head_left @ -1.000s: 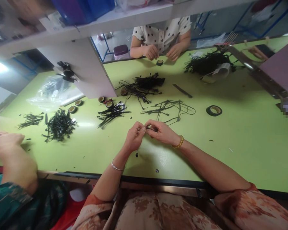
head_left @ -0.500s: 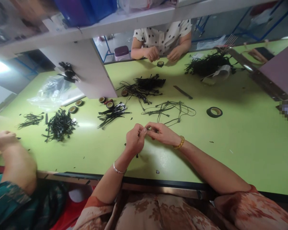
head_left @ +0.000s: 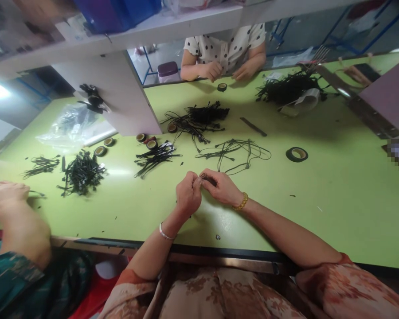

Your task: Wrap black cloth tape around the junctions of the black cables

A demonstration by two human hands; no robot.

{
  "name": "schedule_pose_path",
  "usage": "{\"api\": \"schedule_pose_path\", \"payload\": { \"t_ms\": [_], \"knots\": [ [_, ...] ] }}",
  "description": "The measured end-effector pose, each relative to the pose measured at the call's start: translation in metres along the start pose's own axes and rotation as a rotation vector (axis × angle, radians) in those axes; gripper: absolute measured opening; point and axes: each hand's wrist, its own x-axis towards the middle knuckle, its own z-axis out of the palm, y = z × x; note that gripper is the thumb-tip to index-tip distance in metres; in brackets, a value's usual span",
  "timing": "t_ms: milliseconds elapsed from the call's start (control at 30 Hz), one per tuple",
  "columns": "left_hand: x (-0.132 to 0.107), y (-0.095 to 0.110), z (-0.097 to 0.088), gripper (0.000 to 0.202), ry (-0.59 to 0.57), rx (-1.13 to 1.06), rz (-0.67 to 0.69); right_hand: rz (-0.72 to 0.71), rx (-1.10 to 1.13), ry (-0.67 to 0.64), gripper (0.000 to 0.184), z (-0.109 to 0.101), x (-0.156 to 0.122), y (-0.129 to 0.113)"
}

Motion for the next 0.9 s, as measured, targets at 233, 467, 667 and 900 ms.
{"api": "schedule_pose_path", "payload": {
  "t_ms": [233,467,667,900],
  "knots": [
    [-0.004,0.001,0.002,0.022,0.077,0.034,0.040,-0.057,-0.236,0.063,0.019,0.004,-0.001,-0.005],
    [-0.013,0.014,0.001,0.024,0.142,0.029,0.066,-0.119,-0.362,0.170,0.016,0.010,0.001,-0.006],
    [-0.017,0.026,0.000,0.032,0.105,-0.288,0.029,0.071,-0.404,0.136,0.019,-0.003,0.012,0.007],
    [0.020,0.003,-0.015,0.041,-0.036,-0.828,-0.248,0.084,-0.795,-0.220,0.036,0.001,-0.009,-0.025]
  ]
}}
